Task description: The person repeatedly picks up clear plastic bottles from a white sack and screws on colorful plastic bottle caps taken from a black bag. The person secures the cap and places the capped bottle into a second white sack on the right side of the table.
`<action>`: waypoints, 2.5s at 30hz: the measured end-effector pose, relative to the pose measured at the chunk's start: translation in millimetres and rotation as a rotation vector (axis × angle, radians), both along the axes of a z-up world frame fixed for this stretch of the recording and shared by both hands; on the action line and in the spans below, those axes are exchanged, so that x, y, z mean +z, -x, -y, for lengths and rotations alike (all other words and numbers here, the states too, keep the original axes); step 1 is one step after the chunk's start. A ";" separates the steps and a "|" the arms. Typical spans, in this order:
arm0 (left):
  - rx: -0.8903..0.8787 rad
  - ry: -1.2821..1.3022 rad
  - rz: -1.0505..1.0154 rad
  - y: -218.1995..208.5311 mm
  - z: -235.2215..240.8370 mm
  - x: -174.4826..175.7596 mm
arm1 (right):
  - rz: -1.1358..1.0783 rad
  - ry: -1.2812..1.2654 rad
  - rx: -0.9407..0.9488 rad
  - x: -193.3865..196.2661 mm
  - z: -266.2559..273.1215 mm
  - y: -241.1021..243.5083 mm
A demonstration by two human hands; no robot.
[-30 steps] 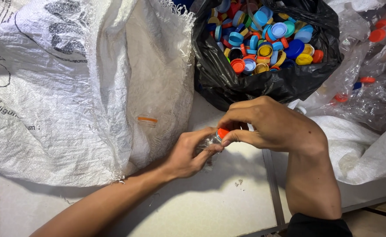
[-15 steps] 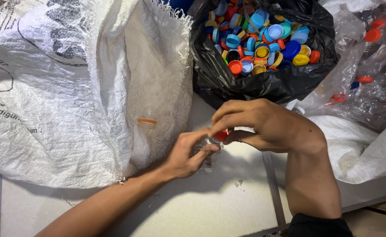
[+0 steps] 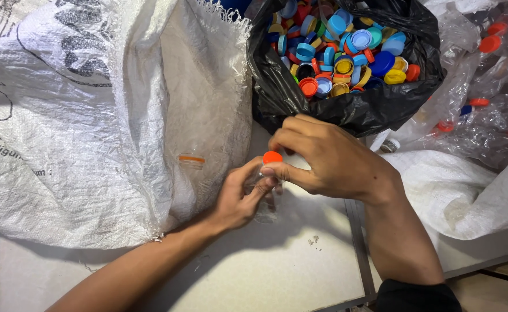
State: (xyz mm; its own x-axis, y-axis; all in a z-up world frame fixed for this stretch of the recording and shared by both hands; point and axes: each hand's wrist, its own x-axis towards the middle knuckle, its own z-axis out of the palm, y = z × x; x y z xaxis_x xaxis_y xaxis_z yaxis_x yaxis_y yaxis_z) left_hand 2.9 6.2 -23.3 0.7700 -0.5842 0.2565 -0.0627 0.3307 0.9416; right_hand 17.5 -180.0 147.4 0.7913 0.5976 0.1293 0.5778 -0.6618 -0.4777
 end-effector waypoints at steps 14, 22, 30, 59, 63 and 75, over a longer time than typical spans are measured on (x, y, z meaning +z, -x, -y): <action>0.192 -0.145 0.156 4.8 -1.5 15.8 | 0.114 0.059 -0.273 -24.6 -24.7 9.8; 0.159 -0.090 0.241 4.1 -3.2 18.3 | 0.164 0.124 -0.349 -13.5 -24.5 24.3; 0.173 -0.105 0.348 1.9 0.1 29.6 | 0.077 0.110 -0.636 66.4 75.3 83.8; 0.037 -0.106 0.162 1.0 0.0 29.2 | 0.532 0.205 -1.603 -89.6 331.1 18.5; 0.038 -0.104 0.164 1.2 -0.1 29.3 | 0.579 0.244 -1.563 -103.2 347.2 17.8; 0.079 -0.230 0.281 0.0 4.1 26.9 | 0.516 0.303 -1.374 -71.5 313.3 34.9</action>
